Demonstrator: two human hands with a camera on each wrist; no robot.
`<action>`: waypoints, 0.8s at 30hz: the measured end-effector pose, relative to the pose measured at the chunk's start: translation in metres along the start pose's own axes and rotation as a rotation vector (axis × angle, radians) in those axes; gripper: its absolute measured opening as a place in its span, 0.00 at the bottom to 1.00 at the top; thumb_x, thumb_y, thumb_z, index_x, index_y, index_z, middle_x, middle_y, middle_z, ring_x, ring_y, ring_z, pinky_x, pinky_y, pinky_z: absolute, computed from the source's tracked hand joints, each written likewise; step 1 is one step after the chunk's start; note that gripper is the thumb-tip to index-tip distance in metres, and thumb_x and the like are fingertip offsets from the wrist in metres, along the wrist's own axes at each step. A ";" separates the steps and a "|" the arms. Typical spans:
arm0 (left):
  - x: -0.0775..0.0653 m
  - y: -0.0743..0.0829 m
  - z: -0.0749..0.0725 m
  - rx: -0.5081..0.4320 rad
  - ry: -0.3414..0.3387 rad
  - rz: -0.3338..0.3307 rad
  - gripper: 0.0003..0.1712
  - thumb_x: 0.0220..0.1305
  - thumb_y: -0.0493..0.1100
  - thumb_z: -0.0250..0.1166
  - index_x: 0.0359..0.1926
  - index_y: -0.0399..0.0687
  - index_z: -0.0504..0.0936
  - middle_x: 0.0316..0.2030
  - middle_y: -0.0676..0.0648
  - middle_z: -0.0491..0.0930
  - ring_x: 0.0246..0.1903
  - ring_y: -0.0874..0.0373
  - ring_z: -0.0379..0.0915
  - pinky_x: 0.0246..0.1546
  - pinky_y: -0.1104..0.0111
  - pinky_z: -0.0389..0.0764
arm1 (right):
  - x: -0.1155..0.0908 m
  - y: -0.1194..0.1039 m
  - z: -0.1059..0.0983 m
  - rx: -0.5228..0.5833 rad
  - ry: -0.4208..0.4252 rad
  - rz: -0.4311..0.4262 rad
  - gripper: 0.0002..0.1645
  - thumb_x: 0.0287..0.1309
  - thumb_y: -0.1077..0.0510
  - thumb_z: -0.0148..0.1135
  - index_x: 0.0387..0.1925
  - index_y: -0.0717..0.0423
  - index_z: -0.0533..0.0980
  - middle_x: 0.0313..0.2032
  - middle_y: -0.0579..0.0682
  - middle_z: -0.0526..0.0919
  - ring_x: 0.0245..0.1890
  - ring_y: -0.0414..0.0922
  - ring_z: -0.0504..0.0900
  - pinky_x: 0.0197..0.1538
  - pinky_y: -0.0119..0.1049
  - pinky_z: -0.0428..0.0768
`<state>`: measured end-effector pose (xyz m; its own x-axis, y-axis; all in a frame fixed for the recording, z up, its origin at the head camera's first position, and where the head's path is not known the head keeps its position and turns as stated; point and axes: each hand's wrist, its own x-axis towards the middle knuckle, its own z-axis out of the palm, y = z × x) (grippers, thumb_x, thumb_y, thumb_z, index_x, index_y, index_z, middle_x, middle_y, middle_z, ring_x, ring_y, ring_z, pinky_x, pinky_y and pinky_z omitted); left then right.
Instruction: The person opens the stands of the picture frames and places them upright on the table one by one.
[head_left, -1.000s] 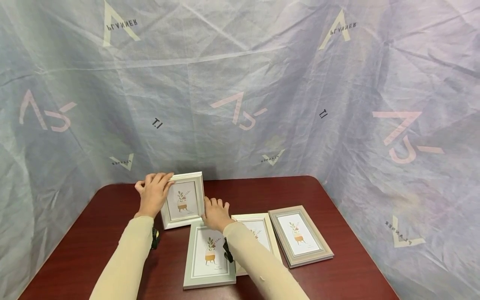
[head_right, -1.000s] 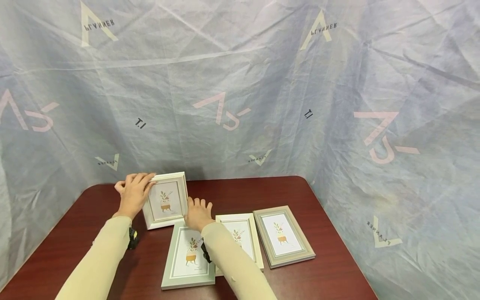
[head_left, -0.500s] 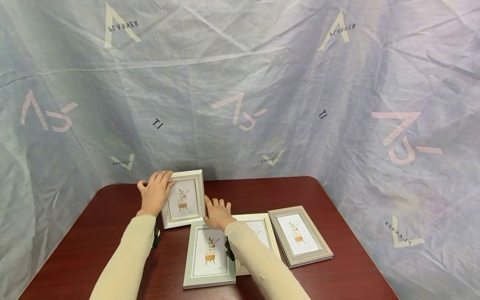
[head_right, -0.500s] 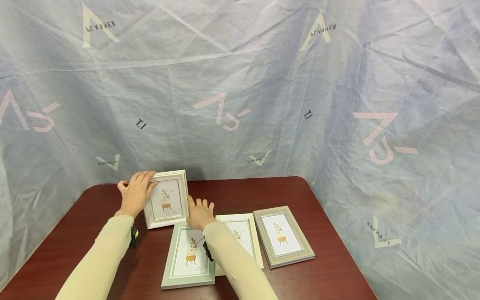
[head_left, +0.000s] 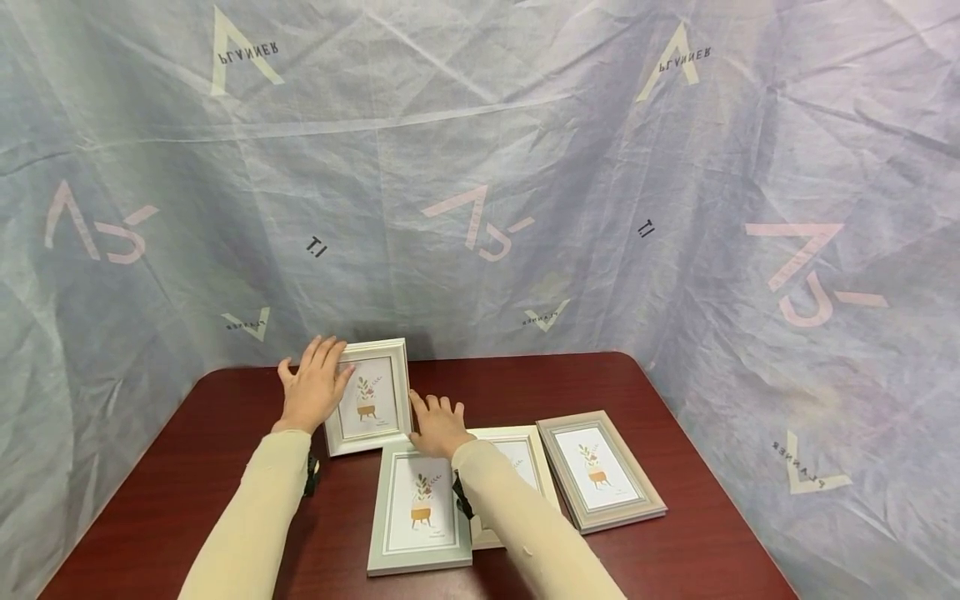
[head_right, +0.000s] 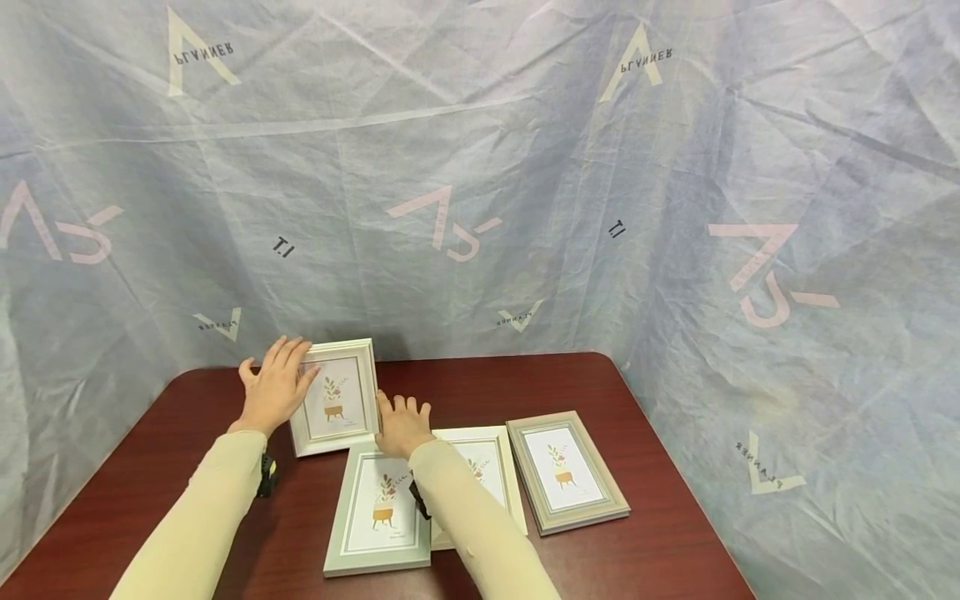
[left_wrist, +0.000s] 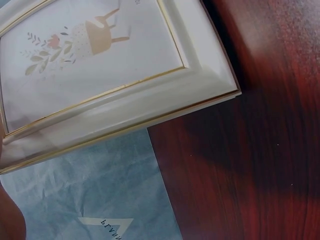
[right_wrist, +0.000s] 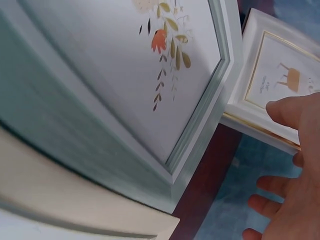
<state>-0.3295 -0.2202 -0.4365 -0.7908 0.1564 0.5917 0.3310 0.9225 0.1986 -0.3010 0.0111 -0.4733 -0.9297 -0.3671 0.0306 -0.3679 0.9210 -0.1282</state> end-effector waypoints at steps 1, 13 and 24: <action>0.000 0.000 0.000 -0.001 -0.003 -0.002 0.27 0.65 0.52 0.55 0.62 0.47 0.65 0.62 0.41 0.61 0.65 0.47 0.46 0.51 0.37 0.41 | 0.000 0.000 -0.001 -0.002 -0.002 -0.001 0.43 0.58 0.43 0.54 0.70 0.43 0.47 0.62 0.52 0.62 0.60 0.51 0.61 0.54 0.53 0.57; -0.009 0.003 -0.001 -0.004 -0.031 -0.037 0.35 0.65 0.54 0.54 0.68 0.51 0.53 0.68 0.43 0.50 0.68 0.48 0.33 0.55 0.37 0.37 | -0.009 0.011 -0.003 -0.005 0.006 -0.059 0.40 0.59 0.44 0.54 0.69 0.44 0.51 0.61 0.52 0.63 0.60 0.50 0.60 0.55 0.50 0.58; -0.024 0.019 0.011 0.019 0.080 0.031 0.41 0.58 0.52 0.61 0.67 0.47 0.53 0.66 0.40 0.50 0.67 0.45 0.38 0.54 0.40 0.41 | -0.017 0.028 -0.005 -0.048 0.004 -0.078 0.38 0.59 0.43 0.53 0.68 0.44 0.53 0.61 0.53 0.63 0.60 0.50 0.60 0.57 0.51 0.57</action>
<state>-0.3100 -0.2026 -0.4550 -0.7365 0.1566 0.6581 0.3440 0.9243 0.1650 -0.2955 0.0437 -0.4724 -0.8981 -0.4377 0.0428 -0.4398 0.8948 -0.0772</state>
